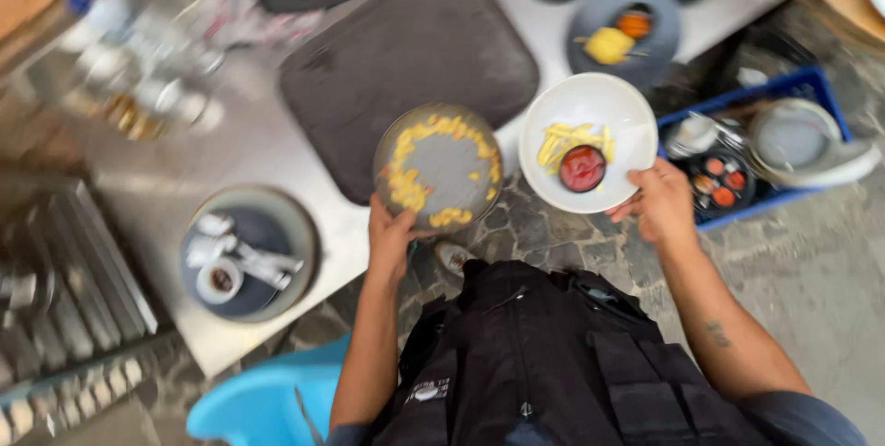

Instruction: The person clears dirty dishes and leftover food from a stainless steel counter and a round wooden table. They scrape food scraps into a trash bin using a spoon and fork, then stack the plates, bowls, and cutlery into a blue crate. The person handles various items including plates with fish, salad, and fries, and small sauce bowls.

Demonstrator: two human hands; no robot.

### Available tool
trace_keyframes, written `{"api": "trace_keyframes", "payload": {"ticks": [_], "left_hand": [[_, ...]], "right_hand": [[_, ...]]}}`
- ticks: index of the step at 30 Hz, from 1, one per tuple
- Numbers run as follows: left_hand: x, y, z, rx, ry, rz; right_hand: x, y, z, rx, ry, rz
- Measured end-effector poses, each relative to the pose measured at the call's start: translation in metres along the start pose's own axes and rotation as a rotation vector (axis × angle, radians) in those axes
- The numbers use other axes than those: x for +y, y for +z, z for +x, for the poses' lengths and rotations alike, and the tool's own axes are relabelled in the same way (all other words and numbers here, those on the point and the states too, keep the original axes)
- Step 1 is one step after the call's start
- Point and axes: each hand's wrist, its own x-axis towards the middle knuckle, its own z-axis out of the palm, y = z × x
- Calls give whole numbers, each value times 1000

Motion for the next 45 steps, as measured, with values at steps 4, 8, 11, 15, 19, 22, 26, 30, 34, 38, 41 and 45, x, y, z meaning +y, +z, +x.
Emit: {"api": "trace_keyframes", "payload": {"ticks": [4,8,11,15,19,22,26,30,34,38,41,45], "left_hand": [[-24,71,-30,-106,-63,18],[-88,149,-45,-223,-112,23],[-143,223,-62,-316,-175,-67],[-180,333,-80,-396,-275,-35],[-194,434,-80,-466,-283,30],[-204,506,-57,-508,-217,43],[-227,606,-20,-488,-151,-4],[-262,710,7,-481,-110,-119],[-287,799,12,-427,-119,-215],[-293,863,15,-411,-71,-216],[-286,909,11,-369,-39,-196],[-301,943,-4,-285,5,-191]], "right_hand": [[29,-105,-43,134,55,94],[48,-223,-95,286,84,157],[48,-310,-140,397,94,163],[41,-404,-199,586,68,181],[41,-490,-242,765,40,218],[46,-548,-256,868,5,256],[51,-626,-249,961,-10,288],[45,-711,-211,969,-23,303],[7,-802,-148,950,-4,289],[-42,-885,-84,828,-27,231],[-85,-936,-19,792,-32,226],[-136,-1001,92,611,-59,208]]}}
